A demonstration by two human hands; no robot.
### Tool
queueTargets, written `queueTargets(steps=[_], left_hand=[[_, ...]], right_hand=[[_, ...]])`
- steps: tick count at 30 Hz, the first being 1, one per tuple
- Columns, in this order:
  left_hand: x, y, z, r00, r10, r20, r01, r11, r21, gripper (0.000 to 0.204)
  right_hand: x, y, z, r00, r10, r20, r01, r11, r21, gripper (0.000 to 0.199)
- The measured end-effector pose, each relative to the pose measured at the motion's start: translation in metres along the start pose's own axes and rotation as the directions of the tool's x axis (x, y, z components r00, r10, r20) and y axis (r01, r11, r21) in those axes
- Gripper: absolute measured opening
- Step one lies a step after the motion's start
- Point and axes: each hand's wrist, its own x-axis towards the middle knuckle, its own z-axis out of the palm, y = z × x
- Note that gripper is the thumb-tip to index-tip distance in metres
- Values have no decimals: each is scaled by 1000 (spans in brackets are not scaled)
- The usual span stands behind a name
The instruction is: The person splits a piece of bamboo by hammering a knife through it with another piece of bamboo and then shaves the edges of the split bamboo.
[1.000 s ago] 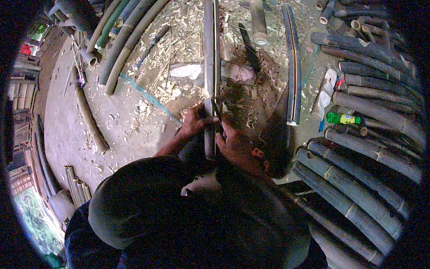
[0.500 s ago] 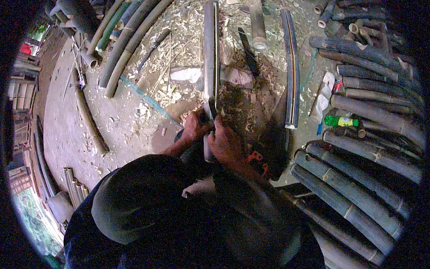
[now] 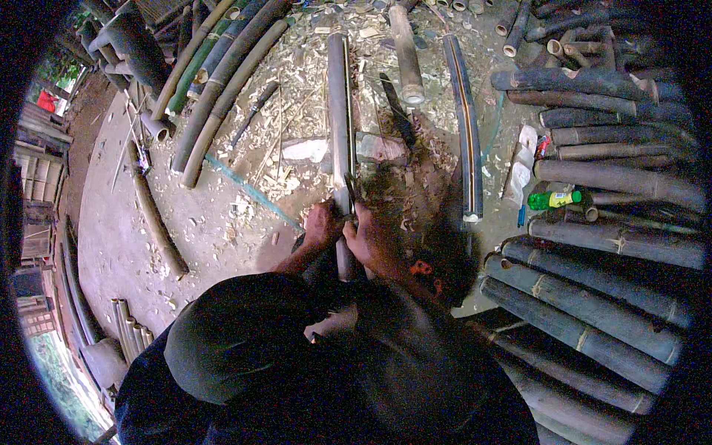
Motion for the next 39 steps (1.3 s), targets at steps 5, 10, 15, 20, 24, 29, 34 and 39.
queueTargets(steps=[5, 10, 15, 20, 24, 29, 34, 39], left_hand=[[0, 14, 4, 999, -28, 41, 31, 997, -76, 39], [-3, 7, 2, 1000, -10, 29, 12, 998, -57, 40], [-5, 26, -13, 995, -52, 91, 56, 998, -42, 49], [-2, 1, 5, 1000, 21, 17, -19, 997, -81, 56], [-4, 10, -3, 1000, -7, 21, 8, 999, -45, 57], [-5, 18, -12, 992, -74, 105, 82, 994, -71, 56], [-3, 9, -5, 998, 21, 62, -14, 995, -104, 55], [-3, 19, -10, 997, 13, 81, -7, 997, -79, 59]], right_hand=[[11, 24, 10, 995, -81, -65, 84, 996, 38, 33], [69, 18, 30, 964, -57, -261, 55, 998, -15, 38], [131, -9, -5, 986, 71, -150, -88, 990, -112, 40], [157, 0, -3, 990, 5, -143, -20, 994, -108, 34], [126, -18, -10, 991, 18, -131, -43, 980, -193, 35], [169, -17, -18, 990, -24, -142, 0, 986, -168, 43], [226, -44, -38, 984, 49, -172, -64, 995, -83, 44], [318, -51, -60, 978, 16, -206, -56, 980, -191, 42]])
